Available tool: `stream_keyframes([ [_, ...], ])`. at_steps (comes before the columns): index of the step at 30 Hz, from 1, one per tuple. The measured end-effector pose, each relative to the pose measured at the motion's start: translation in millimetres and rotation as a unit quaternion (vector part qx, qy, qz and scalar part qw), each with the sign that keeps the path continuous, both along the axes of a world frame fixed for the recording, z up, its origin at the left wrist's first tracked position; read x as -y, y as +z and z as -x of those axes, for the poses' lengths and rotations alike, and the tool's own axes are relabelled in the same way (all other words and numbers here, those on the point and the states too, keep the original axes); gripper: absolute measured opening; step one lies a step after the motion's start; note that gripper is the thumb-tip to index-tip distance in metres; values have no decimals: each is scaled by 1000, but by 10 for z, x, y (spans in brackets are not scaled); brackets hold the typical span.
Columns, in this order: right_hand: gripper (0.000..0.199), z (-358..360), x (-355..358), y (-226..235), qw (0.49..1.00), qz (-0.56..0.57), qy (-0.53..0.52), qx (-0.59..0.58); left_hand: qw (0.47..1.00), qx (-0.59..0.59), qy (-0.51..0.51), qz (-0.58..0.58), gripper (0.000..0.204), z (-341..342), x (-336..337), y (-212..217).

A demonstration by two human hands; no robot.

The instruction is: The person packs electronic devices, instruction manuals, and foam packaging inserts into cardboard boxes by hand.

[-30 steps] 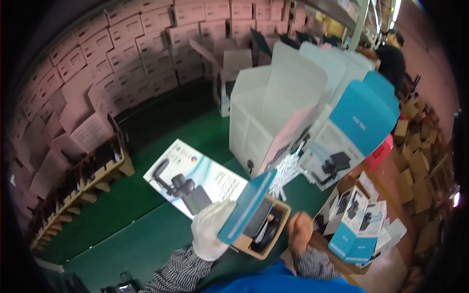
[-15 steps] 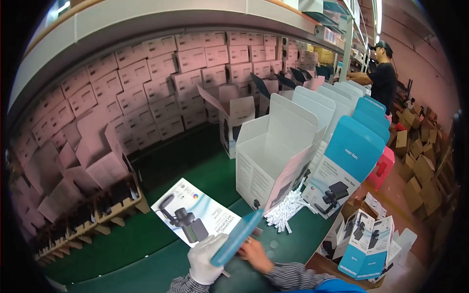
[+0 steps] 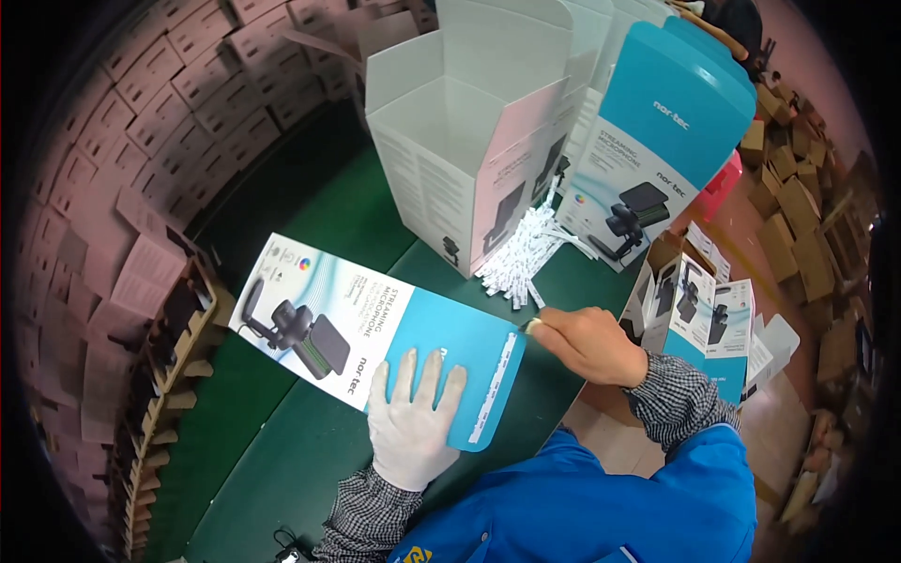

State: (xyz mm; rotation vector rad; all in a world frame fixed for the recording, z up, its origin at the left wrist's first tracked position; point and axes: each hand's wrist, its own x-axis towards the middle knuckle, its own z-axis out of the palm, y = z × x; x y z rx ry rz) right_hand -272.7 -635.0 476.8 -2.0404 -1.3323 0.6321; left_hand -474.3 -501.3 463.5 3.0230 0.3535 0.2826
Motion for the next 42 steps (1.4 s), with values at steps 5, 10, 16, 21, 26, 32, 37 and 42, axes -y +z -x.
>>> stream_keyframes([
  [5,33,11,-57,-6,988,129,34,80,998,51,22,1,46,77,55,-107],
  [10,34,-1,-112,-113,990,112,61,55,997,75,26,-2,45,113,48,-129],
  [16,39,-136,-43,133,983,-71,108,-126,996,77,33,-9,44,119,39,-83],
  [21,44,-150,42,80,998,-44,40,-16,997,68,33,-1,44,111,120,-48],
  [26,49,-102,-5,-46,987,87,65,122,997,71,40,-2,44,52,174,-81],
  [32,50,-124,6,-140,983,128,74,111,997,60,44,2,44,25,214,-46],
  [37,44,-228,13,42,988,23,141,-50,996,66,46,32,46,8,175,9],
  [42,32,-643,89,305,917,-248,-43,-310,997,-9,12,79,45,75,-64,160],
])
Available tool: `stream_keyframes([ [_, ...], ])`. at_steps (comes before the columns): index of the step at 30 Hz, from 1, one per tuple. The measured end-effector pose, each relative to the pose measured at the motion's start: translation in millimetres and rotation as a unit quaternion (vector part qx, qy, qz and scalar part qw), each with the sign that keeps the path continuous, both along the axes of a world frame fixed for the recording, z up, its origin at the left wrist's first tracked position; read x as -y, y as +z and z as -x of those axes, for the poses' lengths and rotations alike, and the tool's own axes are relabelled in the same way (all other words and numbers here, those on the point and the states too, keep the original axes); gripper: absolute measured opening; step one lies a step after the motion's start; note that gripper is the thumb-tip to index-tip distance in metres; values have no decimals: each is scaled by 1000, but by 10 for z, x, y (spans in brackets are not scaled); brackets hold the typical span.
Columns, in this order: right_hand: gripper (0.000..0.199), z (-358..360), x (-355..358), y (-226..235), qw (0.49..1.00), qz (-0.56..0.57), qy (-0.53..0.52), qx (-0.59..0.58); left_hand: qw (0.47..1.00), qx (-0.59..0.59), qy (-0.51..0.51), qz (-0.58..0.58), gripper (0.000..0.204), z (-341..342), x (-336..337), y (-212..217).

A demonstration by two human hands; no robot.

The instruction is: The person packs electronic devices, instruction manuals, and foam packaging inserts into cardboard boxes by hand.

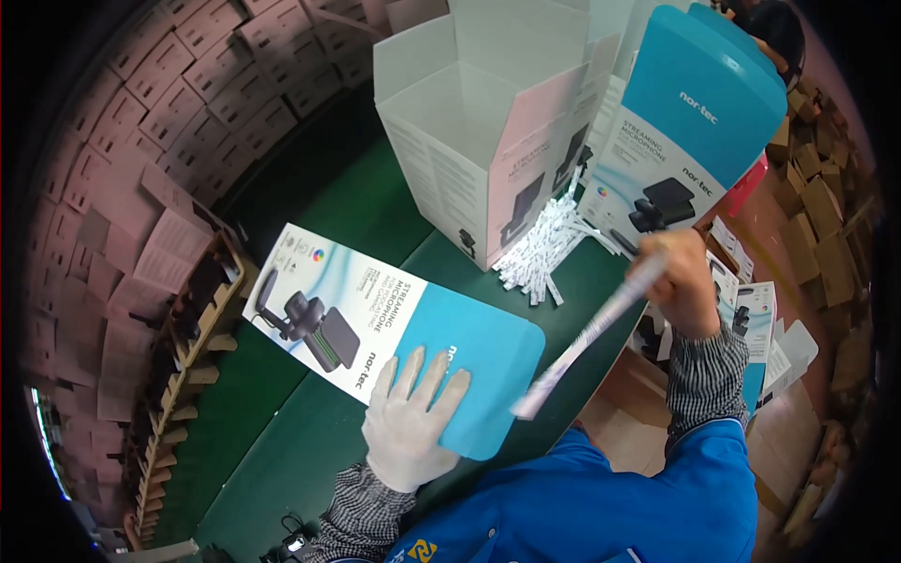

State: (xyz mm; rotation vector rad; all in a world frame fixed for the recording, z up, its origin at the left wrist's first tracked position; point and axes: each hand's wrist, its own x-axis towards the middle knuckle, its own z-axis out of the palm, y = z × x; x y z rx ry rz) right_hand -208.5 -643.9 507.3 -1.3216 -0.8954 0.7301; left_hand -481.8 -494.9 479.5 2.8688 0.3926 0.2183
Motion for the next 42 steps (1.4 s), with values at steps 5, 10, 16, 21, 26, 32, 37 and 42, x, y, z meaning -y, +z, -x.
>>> stream_keyframes([
  [5,53,-334,-436,-754,814,396,-95,414,984,115,87,101,39,-160,-149,38],
  [10,62,-373,-652,-1248,709,456,-217,492,873,367,277,163,30,-174,-686,143],
  [16,31,-507,-512,-1414,797,99,-313,507,567,624,363,397,32,-758,-2020,1104],
  [21,28,-382,-627,-1349,771,-23,-255,583,699,489,505,131,24,-1311,-3432,615],
  [26,22,-79,-678,-1281,797,16,-240,554,694,415,545,223,39,-1381,-3802,823],
  [32,14,685,-944,-804,827,-65,-254,497,855,382,296,188,37,-35,-3692,1162],
  [37,11,1692,-1103,-342,807,-144,-116,561,740,298,448,-403,49,1855,-4463,1506],
  [42,13,3418,-1710,151,856,-126,-101,491,769,-68,599,-214,47,3038,-4932,1978],
])
